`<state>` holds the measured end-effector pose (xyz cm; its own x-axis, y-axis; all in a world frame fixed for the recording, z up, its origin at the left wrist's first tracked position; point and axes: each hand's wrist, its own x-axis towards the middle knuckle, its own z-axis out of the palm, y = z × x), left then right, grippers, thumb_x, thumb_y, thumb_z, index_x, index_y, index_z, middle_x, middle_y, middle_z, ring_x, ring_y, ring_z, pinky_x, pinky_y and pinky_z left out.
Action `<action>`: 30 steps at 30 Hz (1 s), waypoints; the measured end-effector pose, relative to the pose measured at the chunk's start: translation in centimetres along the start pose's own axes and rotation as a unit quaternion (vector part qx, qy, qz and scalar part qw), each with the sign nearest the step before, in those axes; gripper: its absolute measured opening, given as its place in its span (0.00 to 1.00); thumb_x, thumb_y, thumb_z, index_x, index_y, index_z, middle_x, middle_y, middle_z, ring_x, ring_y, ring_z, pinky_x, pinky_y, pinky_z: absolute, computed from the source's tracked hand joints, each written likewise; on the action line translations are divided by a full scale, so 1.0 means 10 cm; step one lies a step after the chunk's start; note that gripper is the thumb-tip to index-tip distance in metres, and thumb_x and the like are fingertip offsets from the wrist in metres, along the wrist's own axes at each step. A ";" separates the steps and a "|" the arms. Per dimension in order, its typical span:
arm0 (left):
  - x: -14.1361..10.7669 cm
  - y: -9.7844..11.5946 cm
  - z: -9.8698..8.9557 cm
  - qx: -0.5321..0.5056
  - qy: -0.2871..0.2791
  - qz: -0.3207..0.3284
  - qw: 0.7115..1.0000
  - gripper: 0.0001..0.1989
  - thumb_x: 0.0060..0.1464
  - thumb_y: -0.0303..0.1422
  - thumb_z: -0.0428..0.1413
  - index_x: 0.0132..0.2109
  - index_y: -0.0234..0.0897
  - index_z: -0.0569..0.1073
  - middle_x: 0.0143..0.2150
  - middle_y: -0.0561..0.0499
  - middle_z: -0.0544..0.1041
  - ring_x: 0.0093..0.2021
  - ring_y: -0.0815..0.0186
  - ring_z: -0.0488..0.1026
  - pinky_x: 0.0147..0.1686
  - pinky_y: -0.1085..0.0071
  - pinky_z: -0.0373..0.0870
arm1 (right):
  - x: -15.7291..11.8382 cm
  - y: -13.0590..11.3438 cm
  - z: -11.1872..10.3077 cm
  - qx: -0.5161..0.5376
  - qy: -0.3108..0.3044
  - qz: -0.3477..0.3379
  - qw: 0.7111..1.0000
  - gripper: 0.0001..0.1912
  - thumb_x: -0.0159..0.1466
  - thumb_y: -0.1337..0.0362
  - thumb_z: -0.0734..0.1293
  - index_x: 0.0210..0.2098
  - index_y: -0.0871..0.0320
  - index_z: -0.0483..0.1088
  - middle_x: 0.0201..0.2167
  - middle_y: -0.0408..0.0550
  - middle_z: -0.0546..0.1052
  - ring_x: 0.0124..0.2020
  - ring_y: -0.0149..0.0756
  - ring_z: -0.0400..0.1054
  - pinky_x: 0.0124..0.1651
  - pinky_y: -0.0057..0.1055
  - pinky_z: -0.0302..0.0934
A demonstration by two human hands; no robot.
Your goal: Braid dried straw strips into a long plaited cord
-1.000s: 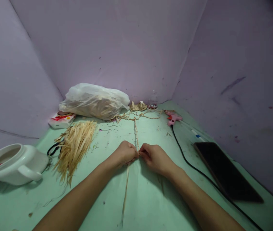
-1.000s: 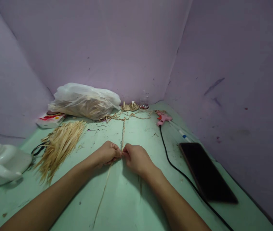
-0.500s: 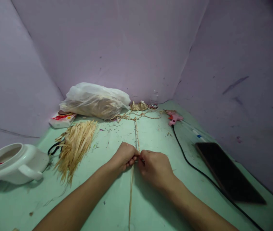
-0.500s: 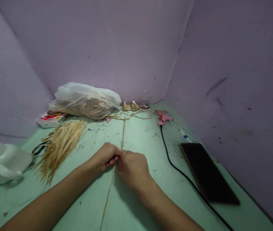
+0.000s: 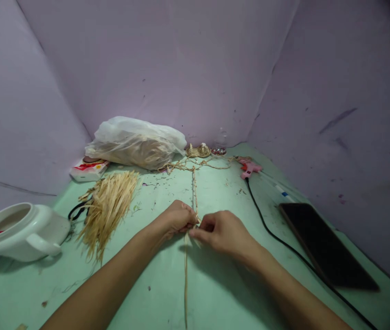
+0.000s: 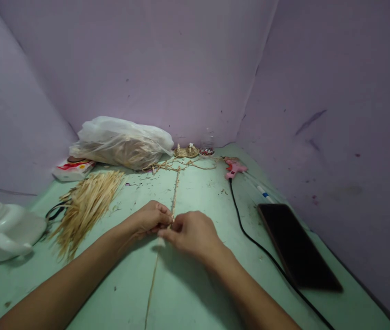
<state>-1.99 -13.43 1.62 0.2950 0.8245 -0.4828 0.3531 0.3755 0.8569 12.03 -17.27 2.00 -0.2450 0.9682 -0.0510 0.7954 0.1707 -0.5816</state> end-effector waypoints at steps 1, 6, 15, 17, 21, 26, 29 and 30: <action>0.00 -0.01 -0.01 0.001 -0.001 0.005 1.000 0.05 0.33 0.23 0.50 0.17 0.33 0.61 0.10 0.58 0.56 0.10 0.78 0.49 0.11 0.78 0.41 | 0.03 0.04 -0.04 0.036 0.043 0.029 0.998 0.17 0.52 0.50 0.63 0.22 0.57 0.72 0.18 0.46 0.73 0.20 0.31 0.62 0.22 0.27 0.47; 0.02 -0.04 -0.02 -0.006 -0.014 0.011 1.000 0.03 0.34 0.25 0.50 0.18 0.33 0.62 0.11 0.58 0.57 0.10 0.78 0.49 0.11 0.78 0.40 | 0.18 0.18 0.01 0.206 0.084 0.103 0.969 0.13 0.53 0.57 0.63 0.24 0.62 0.69 0.20 0.47 0.72 0.20 0.28 0.61 0.22 0.25 0.50; 0.03 -0.05 0.00 0.009 -0.015 0.021 1.000 0.04 0.34 0.24 0.48 0.17 0.33 0.63 0.11 0.56 0.59 0.10 0.77 0.50 0.12 0.77 0.41 | 0.22 0.13 0.24 0.368 -0.035 0.128 0.920 0.06 0.52 0.66 0.61 0.21 0.62 0.64 0.14 0.39 0.63 0.14 0.21 0.48 0.18 0.22 0.43; 0.03 -0.03 0.00 0.027 -0.005 0.027 0.999 0.04 0.34 0.24 0.48 0.17 0.32 0.64 0.11 0.56 0.59 0.10 0.77 0.50 0.12 0.77 0.43 | 0.23 0.15 0.24 0.335 0.004 0.122 0.934 0.06 0.51 0.66 0.61 0.19 0.62 0.63 0.12 0.37 0.59 0.15 0.22 0.47 0.18 0.22 0.41; 0.03 -0.01 -0.03 0.098 0.007 0.038 0.994 0.04 0.35 0.24 0.49 0.17 0.31 0.67 0.11 0.54 0.61 0.12 0.76 0.52 0.14 0.77 0.46 | 0.24 0.16 0.26 0.320 0.021 0.108 0.941 0.07 0.49 0.64 0.61 0.18 0.61 0.62 0.12 0.37 0.58 0.15 0.22 0.46 0.18 0.23 0.40; -0.02 0.00 -0.10 0.220 0.044 0.057 0.973 0.05 0.36 0.26 0.52 0.18 0.31 0.70 0.13 0.52 0.65 0.16 0.73 0.58 0.18 0.77 0.52 | 0.23 0.13 0.25 0.343 -0.001 0.126 0.931 0.07 0.49 0.64 0.62 0.18 0.60 0.60 0.12 0.36 0.57 0.15 0.22 0.45 0.18 0.23 0.39; -0.12 0.04 -0.06 0.287 0.081 0.065 0.952 0.05 0.36 0.27 0.53 0.17 0.33 0.70 0.14 0.52 0.64 0.19 0.70 0.61 0.21 0.76 0.53 | 0.21 0.13 0.23 0.359 -0.008 0.135 0.924 0.06 0.49 0.65 0.62 0.18 0.60 0.60 0.11 0.35 0.57 0.14 0.22 0.45 0.18 0.22 0.40; -0.16 0.05 -0.02 0.301 0.095 0.067 0.946 0.05 0.35 0.27 0.53 0.17 0.34 0.69 0.14 0.52 0.64 0.19 0.70 0.61 0.22 0.75 0.53 | 0.21 0.12 0.23 0.365 -0.010 0.133 0.921 0.06 0.49 0.66 0.61 0.18 0.60 0.61 0.11 0.36 0.58 0.14 0.22 0.46 0.18 0.22 0.41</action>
<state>-2.52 -14.51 2.85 0.2276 0.9307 -0.2863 0.7827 0.0000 0.6223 11.25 -15.47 -0.68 -0.1108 0.9533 -0.2808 0.2459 -0.2474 -0.9372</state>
